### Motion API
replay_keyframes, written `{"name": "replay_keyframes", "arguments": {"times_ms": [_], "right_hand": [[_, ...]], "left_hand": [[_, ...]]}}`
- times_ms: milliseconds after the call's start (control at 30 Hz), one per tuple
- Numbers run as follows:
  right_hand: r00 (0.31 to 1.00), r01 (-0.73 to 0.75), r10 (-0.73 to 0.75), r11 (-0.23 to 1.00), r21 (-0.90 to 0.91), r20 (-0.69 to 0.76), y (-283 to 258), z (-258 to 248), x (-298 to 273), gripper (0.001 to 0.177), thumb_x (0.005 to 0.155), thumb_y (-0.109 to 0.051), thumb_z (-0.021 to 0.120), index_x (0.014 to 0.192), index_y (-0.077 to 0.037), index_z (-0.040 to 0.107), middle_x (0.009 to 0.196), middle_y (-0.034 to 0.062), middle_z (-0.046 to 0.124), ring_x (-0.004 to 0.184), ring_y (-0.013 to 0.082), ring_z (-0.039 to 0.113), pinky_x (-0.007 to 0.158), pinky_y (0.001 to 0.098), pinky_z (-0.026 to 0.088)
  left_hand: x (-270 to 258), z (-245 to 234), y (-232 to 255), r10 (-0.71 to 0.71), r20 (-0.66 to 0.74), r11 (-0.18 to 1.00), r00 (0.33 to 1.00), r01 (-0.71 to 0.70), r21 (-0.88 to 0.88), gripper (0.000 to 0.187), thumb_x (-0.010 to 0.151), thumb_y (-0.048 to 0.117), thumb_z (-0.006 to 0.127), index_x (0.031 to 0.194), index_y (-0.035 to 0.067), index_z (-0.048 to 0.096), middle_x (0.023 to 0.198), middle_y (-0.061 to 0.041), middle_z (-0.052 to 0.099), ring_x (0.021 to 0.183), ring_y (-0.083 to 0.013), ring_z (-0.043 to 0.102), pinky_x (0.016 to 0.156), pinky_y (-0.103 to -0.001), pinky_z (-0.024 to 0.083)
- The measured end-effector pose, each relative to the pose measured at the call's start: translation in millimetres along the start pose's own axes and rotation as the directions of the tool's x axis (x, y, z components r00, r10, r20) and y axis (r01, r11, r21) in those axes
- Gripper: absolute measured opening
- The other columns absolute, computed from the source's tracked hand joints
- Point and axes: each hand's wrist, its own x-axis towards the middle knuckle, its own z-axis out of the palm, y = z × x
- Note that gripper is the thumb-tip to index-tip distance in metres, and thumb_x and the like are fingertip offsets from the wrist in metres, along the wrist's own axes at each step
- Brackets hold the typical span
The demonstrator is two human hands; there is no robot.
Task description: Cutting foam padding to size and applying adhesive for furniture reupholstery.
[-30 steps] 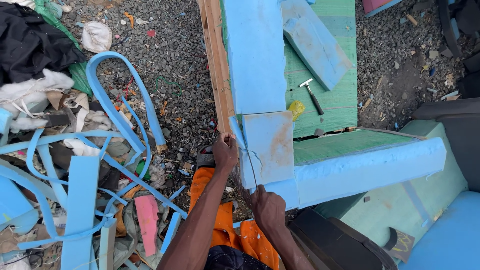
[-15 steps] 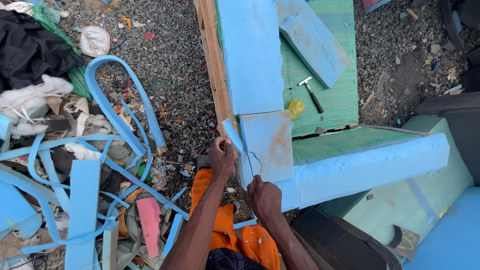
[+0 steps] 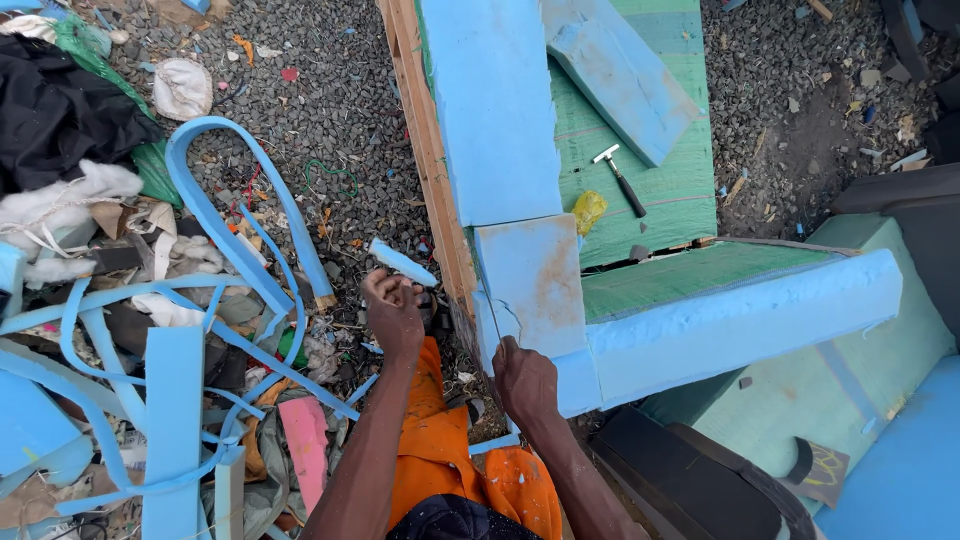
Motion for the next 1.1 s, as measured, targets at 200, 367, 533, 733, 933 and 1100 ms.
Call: {"name": "replay_keyframes", "arguments": {"times_ms": [200, 367, 533, 733, 933, 1100], "right_hand": [[0.998, 0.055, -0.052, 0.991, -0.123, 0.027, 2.9, 7.9, -9.5, 0.052, 0.119, -0.031, 0.078, 0.162, -0.001, 0.078, 0.097, 0.0203, 0.094, 0.073, 0.0335, 0.091, 0.051, 0.0477, 0.07], [1.0, 0.02, -0.017, 0.991, -0.136, 0.02, -7.9, 4.4, 12.9, 0.049, 0.126, -0.03, 0.068, 0.163, 0.001, 0.077, 0.097, 0.0211, 0.095, 0.073, 0.0346, 0.091, 0.056, 0.0482, 0.074], [0.997, -0.006, 0.023, 0.969, -0.248, 0.069, -7.0, 18.2, 2.0, 0.057, 0.124, -0.034, 0.068, 0.168, 0.001, 0.074, 0.096, 0.0203, 0.095, 0.075, 0.0328, 0.092, 0.061, 0.0471, 0.076], [0.964, -0.14, 0.157, 0.986, -0.093, 0.216, 14.1, 59.3, -59.3, 0.035, 0.135, -0.045, 0.049, 0.136, -0.013, 0.064, 0.074, 0.0087, 0.08, 0.051, 0.0338, 0.066, 0.05, 0.0542, 0.045], [0.985, 0.085, -0.089, 0.996, -0.031, -0.146, 20.0, 68.8, -24.5, 0.031, 0.131, -0.035, 0.059, 0.119, -0.011, 0.074, 0.063, 0.0134, 0.069, 0.045, 0.0407, 0.056, 0.048, 0.0616, 0.032], [0.942, -0.149, 0.162, 0.987, -0.067, 0.293, 69.6, 121.5, -133.7, 0.036, 0.135, -0.045, 0.046, 0.142, -0.018, 0.069, 0.068, 0.0026, 0.068, 0.049, 0.0267, 0.039, 0.055, 0.058, 0.028]], "left_hand": [[-13.4, -7.9, -4.6, -0.17, 0.374, 0.943, 0.912, 0.041, 0.33, 0.036, 0.123, 0.038, 0.091, 0.147, 0.014, 0.078, 0.13, -0.015, 0.087, 0.127, -0.0418, 0.09, 0.1, -0.064, 0.081], [-38.9, 46.6, -26.4, -0.12, 0.407, 0.964, 0.906, 0.007, 0.267, 0.031, 0.124, 0.041, 0.089, 0.141, 0.016, 0.082, 0.121, -0.01, 0.089, 0.118, -0.0343, 0.091, 0.09, -0.06, 0.082], [-43.6, 69.1, -42.3, -0.087, 0.333, 0.969, 0.939, 0.002, 0.248, 0.01, 0.124, 0.023, 0.086, 0.129, 0.016, 0.088, 0.112, -0.008, 0.088, 0.108, -0.0299, 0.091, 0.078, -0.05, 0.08], [-54.0, 67.9, -35.5, -0.129, 0.233, 0.978, 0.964, 0.084, 0.193, 0.025, 0.118, 0.028, 0.085, 0.13, 0.008, 0.094, 0.103, -0.01, 0.093, 0.079, -0.0251, 0.089, 0.071, -0.044, 0.082], [-52.8, 69.7, -47.6, -0.083, 0.254, 0.99, 0.964, 0.05, 0.135, 0.028, 0.122, 0.031, 0.083, 0.141, 0.012, 0.089, 0.112, -0.011, 0.087, 0.094, -0.0327, 0.087, 0.085, -0.055, 0.088], [-61.4, 68.5, -86.5, -0.091, 0.243, 0.992, 0.966, 0.067, 0.106, 0.033, 0.124, 0.029, 0.079, 0.154, 0.015, 0.085, 0.116, -0.008, 0.089, 0.102, -0.0339, 0.088, 0.094, -0.065, 0.086]]}}
